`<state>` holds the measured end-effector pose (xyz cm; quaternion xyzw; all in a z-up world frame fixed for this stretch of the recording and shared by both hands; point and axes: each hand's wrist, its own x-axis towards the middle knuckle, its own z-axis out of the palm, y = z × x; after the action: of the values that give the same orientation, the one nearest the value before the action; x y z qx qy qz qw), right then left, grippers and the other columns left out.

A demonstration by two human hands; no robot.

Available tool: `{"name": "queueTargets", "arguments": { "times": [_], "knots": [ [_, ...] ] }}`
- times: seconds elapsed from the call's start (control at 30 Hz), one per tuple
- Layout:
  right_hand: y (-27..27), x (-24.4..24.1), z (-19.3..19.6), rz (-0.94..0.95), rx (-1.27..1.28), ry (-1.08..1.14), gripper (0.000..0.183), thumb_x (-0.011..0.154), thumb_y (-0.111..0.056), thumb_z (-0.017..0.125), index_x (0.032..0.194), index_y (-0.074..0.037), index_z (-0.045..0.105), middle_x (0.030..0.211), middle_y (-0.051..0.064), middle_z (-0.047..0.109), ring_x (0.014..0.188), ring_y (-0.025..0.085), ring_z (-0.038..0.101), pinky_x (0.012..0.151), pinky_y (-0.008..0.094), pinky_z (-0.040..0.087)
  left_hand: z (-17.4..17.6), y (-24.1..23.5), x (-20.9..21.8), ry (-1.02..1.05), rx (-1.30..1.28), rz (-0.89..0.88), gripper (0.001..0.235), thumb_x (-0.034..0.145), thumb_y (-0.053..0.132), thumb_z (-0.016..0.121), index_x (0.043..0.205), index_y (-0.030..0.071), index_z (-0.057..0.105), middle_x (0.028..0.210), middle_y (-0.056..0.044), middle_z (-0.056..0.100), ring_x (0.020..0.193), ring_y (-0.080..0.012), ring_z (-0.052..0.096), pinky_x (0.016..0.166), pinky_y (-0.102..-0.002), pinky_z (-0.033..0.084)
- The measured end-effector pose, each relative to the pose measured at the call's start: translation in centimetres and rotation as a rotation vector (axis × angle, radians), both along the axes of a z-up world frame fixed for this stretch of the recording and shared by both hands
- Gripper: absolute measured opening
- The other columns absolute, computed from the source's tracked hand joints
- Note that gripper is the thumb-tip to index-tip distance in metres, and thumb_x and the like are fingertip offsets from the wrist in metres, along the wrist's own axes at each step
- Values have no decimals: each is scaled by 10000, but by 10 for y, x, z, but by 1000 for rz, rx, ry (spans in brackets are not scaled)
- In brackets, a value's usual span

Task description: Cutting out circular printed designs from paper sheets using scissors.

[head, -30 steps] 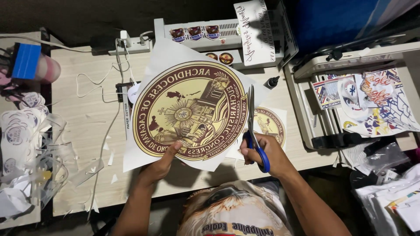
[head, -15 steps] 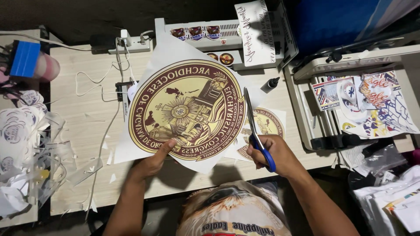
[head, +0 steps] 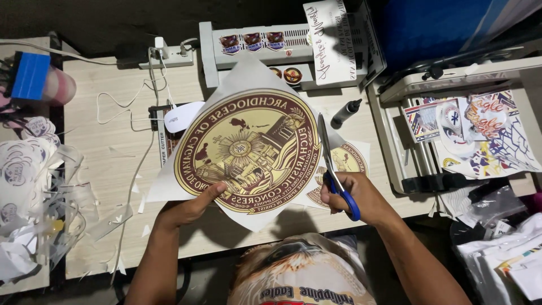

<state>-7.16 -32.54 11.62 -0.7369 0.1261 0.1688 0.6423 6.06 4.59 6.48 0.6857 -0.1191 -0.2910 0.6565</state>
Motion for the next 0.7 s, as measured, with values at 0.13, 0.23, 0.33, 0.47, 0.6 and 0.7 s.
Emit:
{"name": "queueTargets", "arguments": {
  "times": [0.13,0.23,0.33,0.47,0.6,0.7],
  "knots": [
    [1,2,0,-11,3,-1,192,814,-204,782,855,-32,706,707,27,685,601,100,657,548,267,571,-7,3,2,3,-95,-2,440,925,238,748,1284,8,639,1182,-92,733,1055,-173,692,902,-327,589],
    [-3,-1,-4,19,3,-37,199,841,-216,769,845,-31,694,674,31,671,580,100,648,539,261,558,-12,6,4,67,35,-26,405,939,244,731,1260,-1,694,1191,-91,753,1061,-166,693,922,-322,580],
    [-5,-2,-5,-10,-28,43,216,859,-219,767,819,-20,694,627,31,626,543,100,611,507,271,549,-1,4,5,93,-41,-44,430,940,240,734,1292,2,670,1207,-88,740,1081,-161,685,938,-326,575],
    [-7,-3,-1,-4,-30,83,191,860,-186,755,799,-18,686,619,16,627,515,86,596,482,256,542,13,1,7,5,-43,-13,493,893,241,760,1319,34,623,1220,-69,726,1090,-159,677,942,-321,571],
    [-8,-3,5,1,-75,135,178,855,-150,772,769,-13,699,594,24,622,493,92,595,462,248,514,6,5,8,34,-27,-28,487,900,252,762,1314,23,644,1222,-81,730,1088,-175,676,939,-334,576],
    [-6,-2,10,11,-59,125,149,835,-130,781,770,-16,710,598,19,625,500,89,595,470,248,527,10,5,9,31,-25,-62,518,906,277,757,1339,23,631,1262,-87,714,1119,-176,667,963,-331,567]
  ]
}}
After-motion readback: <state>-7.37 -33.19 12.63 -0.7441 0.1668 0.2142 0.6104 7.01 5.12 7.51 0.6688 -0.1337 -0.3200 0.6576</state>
